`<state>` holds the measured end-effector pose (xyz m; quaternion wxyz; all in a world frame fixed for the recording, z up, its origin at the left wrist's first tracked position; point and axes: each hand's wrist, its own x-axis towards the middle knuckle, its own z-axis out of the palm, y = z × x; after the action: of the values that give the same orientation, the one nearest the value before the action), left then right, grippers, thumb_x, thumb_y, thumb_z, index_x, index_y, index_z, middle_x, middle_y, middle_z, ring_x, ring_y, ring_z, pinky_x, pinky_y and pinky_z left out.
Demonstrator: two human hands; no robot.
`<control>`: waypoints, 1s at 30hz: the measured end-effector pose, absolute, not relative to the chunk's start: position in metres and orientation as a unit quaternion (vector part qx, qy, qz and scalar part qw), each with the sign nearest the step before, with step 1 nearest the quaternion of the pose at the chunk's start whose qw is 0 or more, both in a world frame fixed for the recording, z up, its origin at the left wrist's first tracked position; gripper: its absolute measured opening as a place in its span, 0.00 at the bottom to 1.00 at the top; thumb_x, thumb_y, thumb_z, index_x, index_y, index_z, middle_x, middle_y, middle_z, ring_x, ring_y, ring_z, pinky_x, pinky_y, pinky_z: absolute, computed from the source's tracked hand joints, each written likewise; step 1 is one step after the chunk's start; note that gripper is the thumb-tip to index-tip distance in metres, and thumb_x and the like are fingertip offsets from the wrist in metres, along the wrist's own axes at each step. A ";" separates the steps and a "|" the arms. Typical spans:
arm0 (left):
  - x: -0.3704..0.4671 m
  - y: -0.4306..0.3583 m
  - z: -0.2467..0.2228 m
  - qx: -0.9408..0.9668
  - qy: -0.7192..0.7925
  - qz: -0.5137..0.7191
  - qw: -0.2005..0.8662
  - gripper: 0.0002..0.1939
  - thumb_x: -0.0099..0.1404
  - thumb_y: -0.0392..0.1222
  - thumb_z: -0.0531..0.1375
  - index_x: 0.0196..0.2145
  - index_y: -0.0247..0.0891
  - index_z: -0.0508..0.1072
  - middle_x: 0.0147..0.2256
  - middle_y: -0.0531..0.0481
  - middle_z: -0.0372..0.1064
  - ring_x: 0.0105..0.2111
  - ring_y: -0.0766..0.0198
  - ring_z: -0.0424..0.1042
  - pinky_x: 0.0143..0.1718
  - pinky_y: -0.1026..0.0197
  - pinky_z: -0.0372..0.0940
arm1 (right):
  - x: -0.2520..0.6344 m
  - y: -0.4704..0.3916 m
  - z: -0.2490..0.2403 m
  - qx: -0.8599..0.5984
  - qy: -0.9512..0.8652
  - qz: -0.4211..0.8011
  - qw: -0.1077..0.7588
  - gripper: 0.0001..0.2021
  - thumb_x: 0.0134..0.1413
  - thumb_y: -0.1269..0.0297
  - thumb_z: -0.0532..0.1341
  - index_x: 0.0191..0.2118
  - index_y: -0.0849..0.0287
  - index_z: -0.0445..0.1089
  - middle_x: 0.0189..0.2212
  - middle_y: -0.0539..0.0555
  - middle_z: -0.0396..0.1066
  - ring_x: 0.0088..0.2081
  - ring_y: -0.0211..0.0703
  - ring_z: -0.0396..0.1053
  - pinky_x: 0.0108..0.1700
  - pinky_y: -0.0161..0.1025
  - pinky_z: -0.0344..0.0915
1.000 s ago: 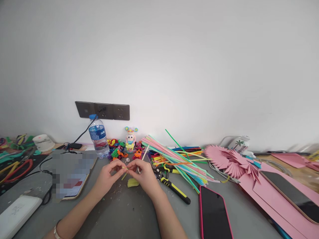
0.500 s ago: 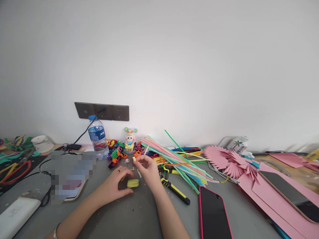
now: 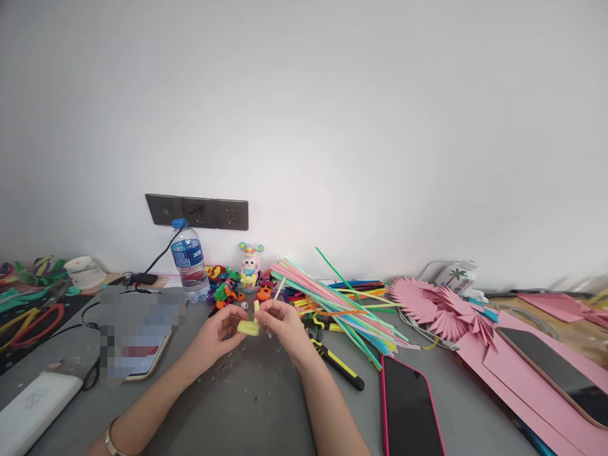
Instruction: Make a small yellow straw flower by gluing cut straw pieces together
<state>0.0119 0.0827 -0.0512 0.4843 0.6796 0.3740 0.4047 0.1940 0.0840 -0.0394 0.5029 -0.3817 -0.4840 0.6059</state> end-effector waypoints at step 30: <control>0.012 0.087 -0.053 0.468 0.374 0.514 0.614 0.16 0.53 0.45 0.69 0.38 0.37 0.73 0.41 0.46 0.72 0.40 0.59 0.71 0.40 0.61 0.65 | 0.187 0.081 -0.041 -0.387 -0.514 0.621 0.448 0.16 0.42 0.52 0.70 0.27 0.60 0.71 0.21 0.48 0.69 0.22 0.35 0.63 0.26 0.33 0.58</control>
<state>0.0116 0.0868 -0.0529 0.6136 0.4679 0.3743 0.5143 0.1866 0.0814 -0.0409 0.4478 -0.3872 -0.5137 0.6210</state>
